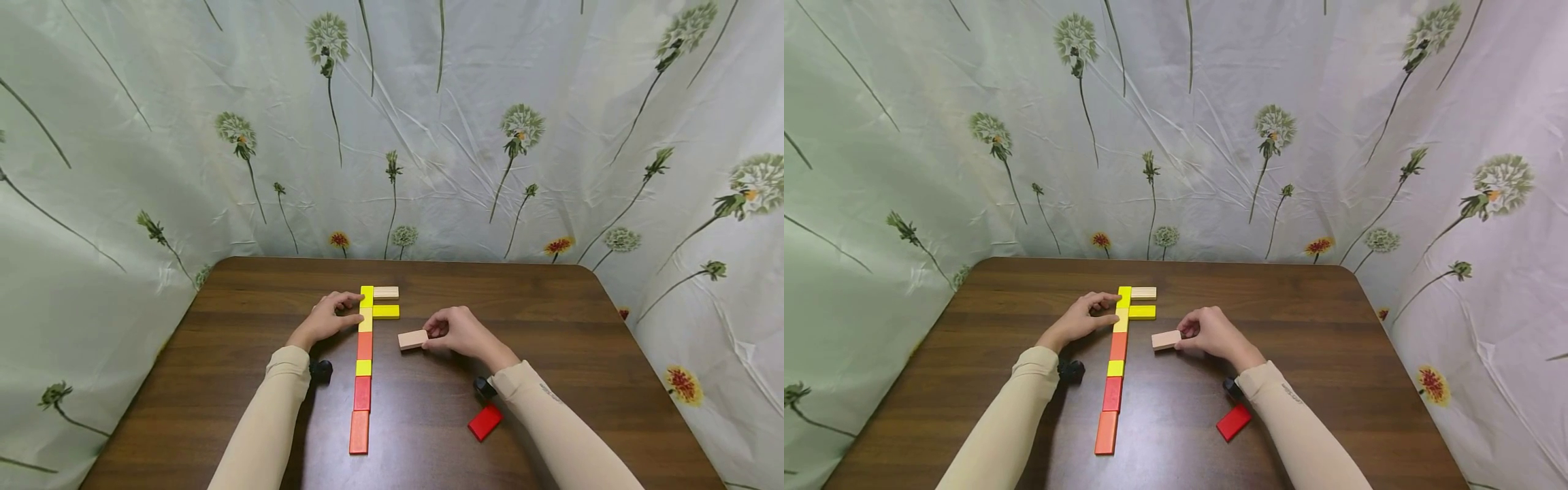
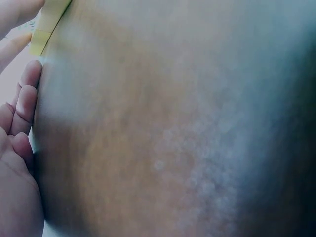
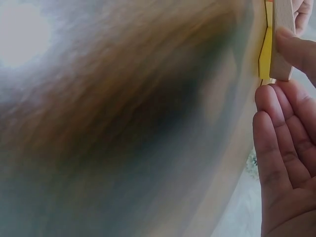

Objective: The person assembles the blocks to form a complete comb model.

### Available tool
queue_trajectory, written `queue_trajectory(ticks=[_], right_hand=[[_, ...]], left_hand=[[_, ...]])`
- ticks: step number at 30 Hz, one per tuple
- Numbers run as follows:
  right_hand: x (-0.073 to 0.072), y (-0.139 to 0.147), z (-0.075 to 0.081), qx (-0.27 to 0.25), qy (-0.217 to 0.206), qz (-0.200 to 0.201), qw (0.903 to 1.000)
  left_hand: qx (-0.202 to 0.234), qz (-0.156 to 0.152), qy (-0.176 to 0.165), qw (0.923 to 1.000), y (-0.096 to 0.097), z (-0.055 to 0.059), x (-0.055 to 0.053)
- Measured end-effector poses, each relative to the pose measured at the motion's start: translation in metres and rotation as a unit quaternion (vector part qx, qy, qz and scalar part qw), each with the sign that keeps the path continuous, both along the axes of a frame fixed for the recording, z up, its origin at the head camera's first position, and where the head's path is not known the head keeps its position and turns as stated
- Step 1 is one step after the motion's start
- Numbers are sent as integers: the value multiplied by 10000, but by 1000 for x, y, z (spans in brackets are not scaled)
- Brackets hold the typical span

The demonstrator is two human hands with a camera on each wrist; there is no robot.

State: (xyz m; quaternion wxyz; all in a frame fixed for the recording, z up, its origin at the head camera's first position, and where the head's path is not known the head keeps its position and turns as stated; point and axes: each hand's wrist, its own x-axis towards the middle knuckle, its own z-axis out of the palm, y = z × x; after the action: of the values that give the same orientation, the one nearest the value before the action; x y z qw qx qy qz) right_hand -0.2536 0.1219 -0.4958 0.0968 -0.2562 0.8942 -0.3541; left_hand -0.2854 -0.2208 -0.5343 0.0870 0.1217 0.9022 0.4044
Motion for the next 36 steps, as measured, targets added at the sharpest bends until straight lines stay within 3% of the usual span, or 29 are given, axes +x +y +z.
queue_trajectory(ticks=[12,19,27,36], right_hand=[[-8,-23,-1,46,170,-4,9998],[-11,-35,-3,177,-150,-251,9994],[-12,-46,-8,121,-119,-296,9994],[-13,-53,-12,21,-362,-438,9984]], left_hand=[[-13,24,-45,10000,0,-1,0],[-11,32,-61,10000,0,-1,0],[-9,37,-18,10000,0,0,1],[-16,32,-5,10000,0,0,1]])
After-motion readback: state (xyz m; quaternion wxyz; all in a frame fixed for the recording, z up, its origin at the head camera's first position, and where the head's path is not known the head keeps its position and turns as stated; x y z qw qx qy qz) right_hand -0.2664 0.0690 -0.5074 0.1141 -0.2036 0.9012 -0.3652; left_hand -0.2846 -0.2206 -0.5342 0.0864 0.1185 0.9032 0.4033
